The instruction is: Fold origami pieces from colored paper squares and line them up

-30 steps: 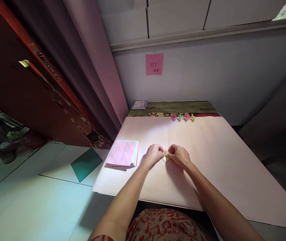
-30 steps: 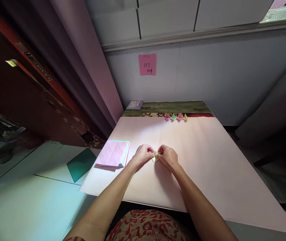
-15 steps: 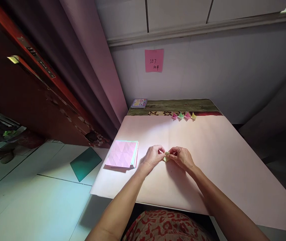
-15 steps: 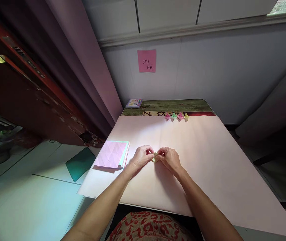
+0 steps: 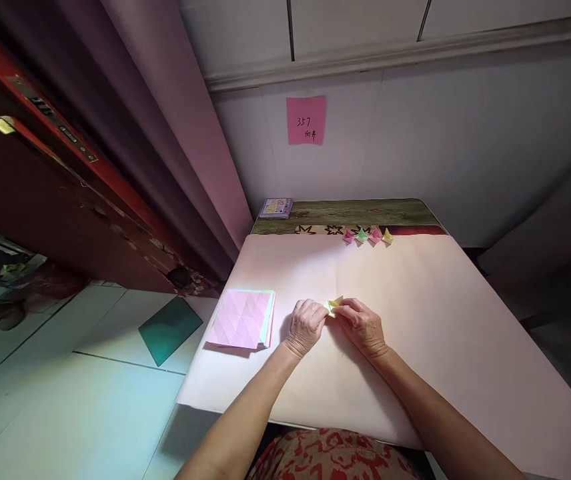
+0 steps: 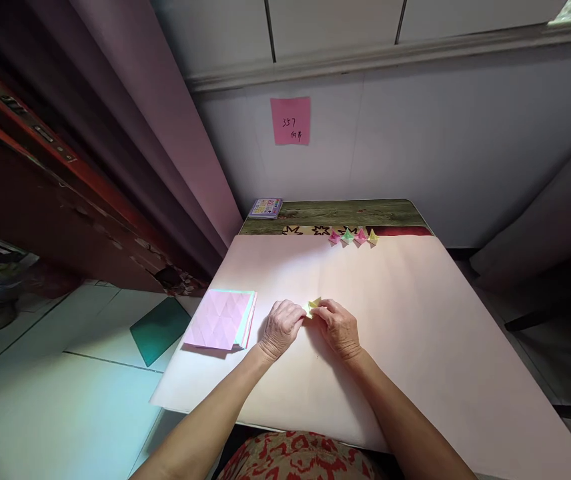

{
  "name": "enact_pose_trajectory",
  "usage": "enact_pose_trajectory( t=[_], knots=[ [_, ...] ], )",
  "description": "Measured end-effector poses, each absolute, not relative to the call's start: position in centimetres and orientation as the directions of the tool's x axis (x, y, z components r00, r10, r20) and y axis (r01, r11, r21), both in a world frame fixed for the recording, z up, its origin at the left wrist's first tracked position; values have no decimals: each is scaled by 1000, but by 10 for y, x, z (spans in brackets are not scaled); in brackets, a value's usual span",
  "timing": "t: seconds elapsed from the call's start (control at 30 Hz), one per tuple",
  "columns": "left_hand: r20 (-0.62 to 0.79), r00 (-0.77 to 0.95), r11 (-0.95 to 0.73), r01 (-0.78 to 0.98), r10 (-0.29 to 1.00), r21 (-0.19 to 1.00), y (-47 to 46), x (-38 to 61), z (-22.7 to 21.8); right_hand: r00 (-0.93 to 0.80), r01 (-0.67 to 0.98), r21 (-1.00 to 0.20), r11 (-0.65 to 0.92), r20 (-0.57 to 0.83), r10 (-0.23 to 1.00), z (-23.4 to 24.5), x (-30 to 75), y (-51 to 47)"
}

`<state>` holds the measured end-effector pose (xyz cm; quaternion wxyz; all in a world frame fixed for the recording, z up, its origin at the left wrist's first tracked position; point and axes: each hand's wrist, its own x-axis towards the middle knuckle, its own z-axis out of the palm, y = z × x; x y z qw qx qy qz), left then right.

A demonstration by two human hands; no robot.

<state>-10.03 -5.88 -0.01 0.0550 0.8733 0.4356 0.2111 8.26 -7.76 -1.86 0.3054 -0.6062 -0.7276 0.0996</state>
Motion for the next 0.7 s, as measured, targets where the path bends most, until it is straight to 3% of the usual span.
enact_pose_trajectory(
  t=[0.17, 0.47, 0.7],
  knots=[
    [255, 543, -599, 741, 800, 302, -62, -100, -3, 126, 784, -617, 66, 262, 957, -22, 86, -82],
    [257, 524, -584, 733, 812, 348, -63, -102, -2, -245, 827, -474, 303, 183, 952, -12, 91, -81],
    [182, 327, -373, 776, 927, 508, -61, -95, 8, -131, 823, -550, 141, 58, 990, -4, 89, -70]
  ],
)
